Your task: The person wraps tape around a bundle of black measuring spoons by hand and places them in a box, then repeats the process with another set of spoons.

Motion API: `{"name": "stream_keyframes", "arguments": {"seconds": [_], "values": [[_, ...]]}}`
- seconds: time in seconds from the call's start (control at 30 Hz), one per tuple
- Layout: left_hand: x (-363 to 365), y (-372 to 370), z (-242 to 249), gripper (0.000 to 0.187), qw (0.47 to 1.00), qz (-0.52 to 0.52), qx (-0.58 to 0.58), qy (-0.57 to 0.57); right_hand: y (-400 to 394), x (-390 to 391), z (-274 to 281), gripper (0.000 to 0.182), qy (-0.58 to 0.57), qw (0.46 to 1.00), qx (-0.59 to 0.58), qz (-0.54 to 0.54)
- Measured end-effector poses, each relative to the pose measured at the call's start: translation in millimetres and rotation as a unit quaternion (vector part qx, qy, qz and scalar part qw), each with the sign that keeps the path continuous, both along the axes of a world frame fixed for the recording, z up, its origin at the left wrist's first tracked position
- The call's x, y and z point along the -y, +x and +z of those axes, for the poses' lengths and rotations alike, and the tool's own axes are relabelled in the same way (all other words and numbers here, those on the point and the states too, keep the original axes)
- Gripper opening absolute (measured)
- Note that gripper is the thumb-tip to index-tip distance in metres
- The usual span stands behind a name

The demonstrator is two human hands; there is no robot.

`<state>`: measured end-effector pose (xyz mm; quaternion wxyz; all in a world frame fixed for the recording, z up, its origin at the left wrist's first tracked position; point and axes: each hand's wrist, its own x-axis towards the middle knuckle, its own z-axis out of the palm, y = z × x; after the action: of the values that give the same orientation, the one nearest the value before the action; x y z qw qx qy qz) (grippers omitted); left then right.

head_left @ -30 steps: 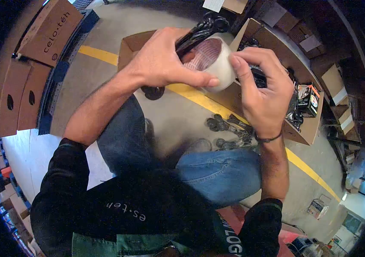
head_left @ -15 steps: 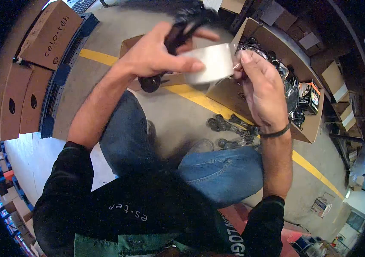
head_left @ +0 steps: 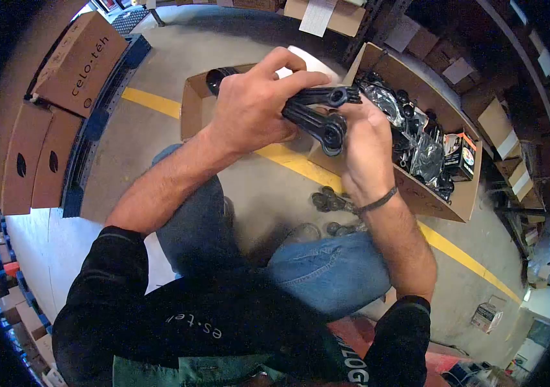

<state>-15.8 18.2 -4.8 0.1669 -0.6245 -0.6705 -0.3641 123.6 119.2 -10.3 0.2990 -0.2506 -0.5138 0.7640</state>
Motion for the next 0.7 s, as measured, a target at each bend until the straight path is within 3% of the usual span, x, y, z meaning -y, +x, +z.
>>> {"name": "stream_keyframes", "arguments": {"seconds": [0.3, 0.4, 0.47, 0.53, 0.63, 0.7], "values": [[-9, 1, -4, 0.041, 0.999, -0.01, -0.019, 0.042, -2, 4, 11, 0.02, -0.04, 0.997, -0.068, -0.02], [-9, -1, -3, 0.035, 0.998, -0.022, -0.016, 0.059, -4, 5, 5, 0.021, 0.108, 0.991, -0.053, -0.056], [-8, -2, 0, 0.028, 0.998, -0.023, -0.01, 0.065, -10, -5, -6, 0.02, 0.345, 0.929, -0.012, -0.134], [-15, -13, -12, 0.029, 0.991, -0.012, 0.108, 0.076, -8, -2, 5, 0.023, 0.275, 0.956, 0.006, -0.099], [-12, -14, -10, 0.019, 0.949, 0.039, 0.311, 0.035, -9, -2, 3, 0.03, 0.424, 0.899, -0.022, -0.105], [-6, -13, 2, 0.019, 0.915, 0.039, 0.402, 0.015, -3, -5, 6, 0.037, 0.478, 0.877, 0.036, -0.039]]}}
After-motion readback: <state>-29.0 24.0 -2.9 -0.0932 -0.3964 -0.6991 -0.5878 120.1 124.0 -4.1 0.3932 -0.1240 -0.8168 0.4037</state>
